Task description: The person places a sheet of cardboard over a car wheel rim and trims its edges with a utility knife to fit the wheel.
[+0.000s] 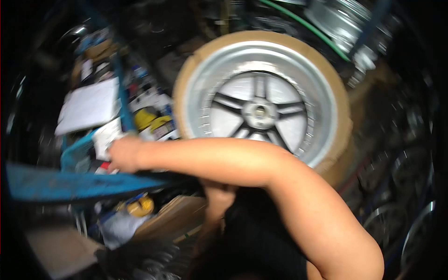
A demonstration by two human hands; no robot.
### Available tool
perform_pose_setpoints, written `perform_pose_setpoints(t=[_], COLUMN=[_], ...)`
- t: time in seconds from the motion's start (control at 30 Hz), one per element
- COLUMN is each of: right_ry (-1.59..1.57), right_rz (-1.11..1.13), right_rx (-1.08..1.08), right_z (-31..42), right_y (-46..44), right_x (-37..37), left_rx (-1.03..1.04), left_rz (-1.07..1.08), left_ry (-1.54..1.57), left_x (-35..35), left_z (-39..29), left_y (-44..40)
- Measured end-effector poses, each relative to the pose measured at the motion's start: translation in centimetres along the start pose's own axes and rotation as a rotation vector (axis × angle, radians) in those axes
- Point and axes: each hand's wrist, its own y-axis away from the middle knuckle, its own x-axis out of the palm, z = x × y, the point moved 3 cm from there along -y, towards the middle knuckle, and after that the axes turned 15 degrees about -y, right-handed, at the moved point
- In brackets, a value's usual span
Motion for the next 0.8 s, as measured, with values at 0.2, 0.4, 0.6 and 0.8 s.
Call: perform_pose_setpoints(t=[0.2, 0.4, 0.6, 0.8], right_ry=[0.179, 0.1, 0.078, -0.311], right_rz=[-0.214, -0.924, -1.924, -1.963], right_rx=[0.137, 0.089, 1.032, 1.72], right_z=[-3.7, 3.3, -2.0, -8.9], right_y=[17.0, 42.3, 74.2, 85.7], right_x=[-4.5, -6.9, 9.0, 34.5], left_rx=[0.218, 0.208, 0.236, 0.21], left_rz=[0.204, 0.042, -0.109, -0.126], left_ry=[-0.117, -0.069, -0.095, -0.129], left_x=[2.7, 3.5, 6.2, 6.5], left_z=[-4.5, -5.3, -4.4, -3.4], left_y=[-2.4, -4.5, -4.8, -4.2])
